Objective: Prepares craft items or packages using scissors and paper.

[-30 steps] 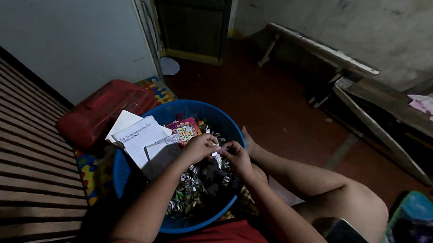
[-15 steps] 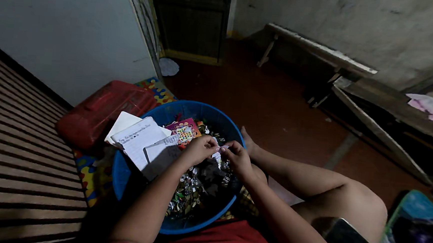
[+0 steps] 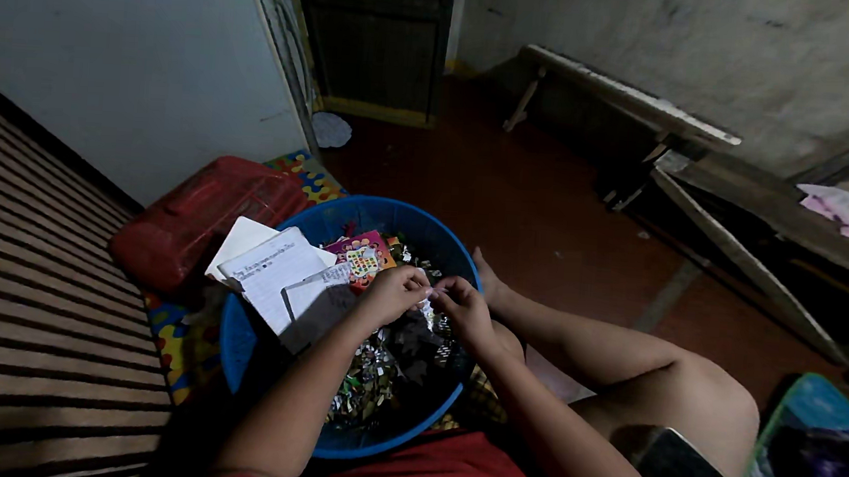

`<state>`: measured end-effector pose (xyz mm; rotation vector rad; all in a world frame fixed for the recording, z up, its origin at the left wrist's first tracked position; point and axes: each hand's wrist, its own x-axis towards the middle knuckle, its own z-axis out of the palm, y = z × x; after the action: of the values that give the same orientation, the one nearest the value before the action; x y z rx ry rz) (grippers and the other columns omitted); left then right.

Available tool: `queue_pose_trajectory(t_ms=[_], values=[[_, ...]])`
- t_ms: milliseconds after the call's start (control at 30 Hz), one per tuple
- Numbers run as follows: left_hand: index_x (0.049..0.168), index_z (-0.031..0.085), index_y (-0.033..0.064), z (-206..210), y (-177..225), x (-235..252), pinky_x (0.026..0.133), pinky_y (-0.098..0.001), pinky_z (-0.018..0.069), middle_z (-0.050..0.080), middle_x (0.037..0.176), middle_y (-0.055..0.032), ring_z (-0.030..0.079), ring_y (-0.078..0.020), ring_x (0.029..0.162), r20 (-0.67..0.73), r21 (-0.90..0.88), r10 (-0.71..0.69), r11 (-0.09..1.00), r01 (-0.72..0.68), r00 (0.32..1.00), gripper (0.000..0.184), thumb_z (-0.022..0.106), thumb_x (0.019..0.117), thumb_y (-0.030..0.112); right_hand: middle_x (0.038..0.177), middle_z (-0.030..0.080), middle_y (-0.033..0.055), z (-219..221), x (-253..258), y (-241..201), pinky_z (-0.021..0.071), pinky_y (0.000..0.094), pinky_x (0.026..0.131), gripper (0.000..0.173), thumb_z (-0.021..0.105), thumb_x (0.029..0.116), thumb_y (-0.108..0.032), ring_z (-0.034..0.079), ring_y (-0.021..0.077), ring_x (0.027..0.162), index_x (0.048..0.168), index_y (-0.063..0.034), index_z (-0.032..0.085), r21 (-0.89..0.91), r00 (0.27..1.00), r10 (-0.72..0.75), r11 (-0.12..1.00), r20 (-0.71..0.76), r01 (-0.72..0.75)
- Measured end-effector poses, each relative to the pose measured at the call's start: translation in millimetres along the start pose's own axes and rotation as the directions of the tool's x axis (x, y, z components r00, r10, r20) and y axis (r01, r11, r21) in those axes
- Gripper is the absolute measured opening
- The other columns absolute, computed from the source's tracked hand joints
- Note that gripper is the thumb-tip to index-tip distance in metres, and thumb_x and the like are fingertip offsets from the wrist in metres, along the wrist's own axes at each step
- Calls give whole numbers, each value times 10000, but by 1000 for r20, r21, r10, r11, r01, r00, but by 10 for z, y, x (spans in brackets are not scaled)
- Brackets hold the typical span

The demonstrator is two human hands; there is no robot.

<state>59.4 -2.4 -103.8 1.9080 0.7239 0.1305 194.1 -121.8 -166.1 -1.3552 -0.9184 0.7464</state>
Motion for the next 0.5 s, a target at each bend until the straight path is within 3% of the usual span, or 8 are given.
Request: queue_pose_trajectory(t_ms=[167, 333, 500], values=[[1183, 651, -21, 35, 20, -2, 840, -308, 604, 683, 1096, -133, 712, -140, 878, -2, 43, -13, 999, 14, 1000, 252, 599, 1044, 183, 876, 678, 41, -1, -6, 16, 576, 256, 736, 124, 629, 983, -92, 660, 73, 761, 1030, 22, 638, -79, 999, -42, 996, 19, 44], [1201, 622, -30, 56, 65, -11, 836, -323, 598, 670, 1095, -147, 704, -154, 893, 23, 39, -12, 999, 11, 1000, 260, 546, 1067, 180, 891, 654, 74, 34, -40, 37, 560, 248, 731, 134, 591, 985, -72, 634, 71, 768, 1015, 49, 640, -217, 975, -222, 952, -2, 216], [1235, 616, -39, -101, -99, 75, 864, -373, 584, 669, 1115, -178, 695, -201, 917, -87, 25, -62, 998, 65, 994, 302, 523, 1076, 201, 915, 665, 67, 0, -77, 14, 568, 249, 743, 105, 564, 987, -37, 645, 75, 787, 1008, 38, 635, -186, 968, -253, 951, -8, 247]])
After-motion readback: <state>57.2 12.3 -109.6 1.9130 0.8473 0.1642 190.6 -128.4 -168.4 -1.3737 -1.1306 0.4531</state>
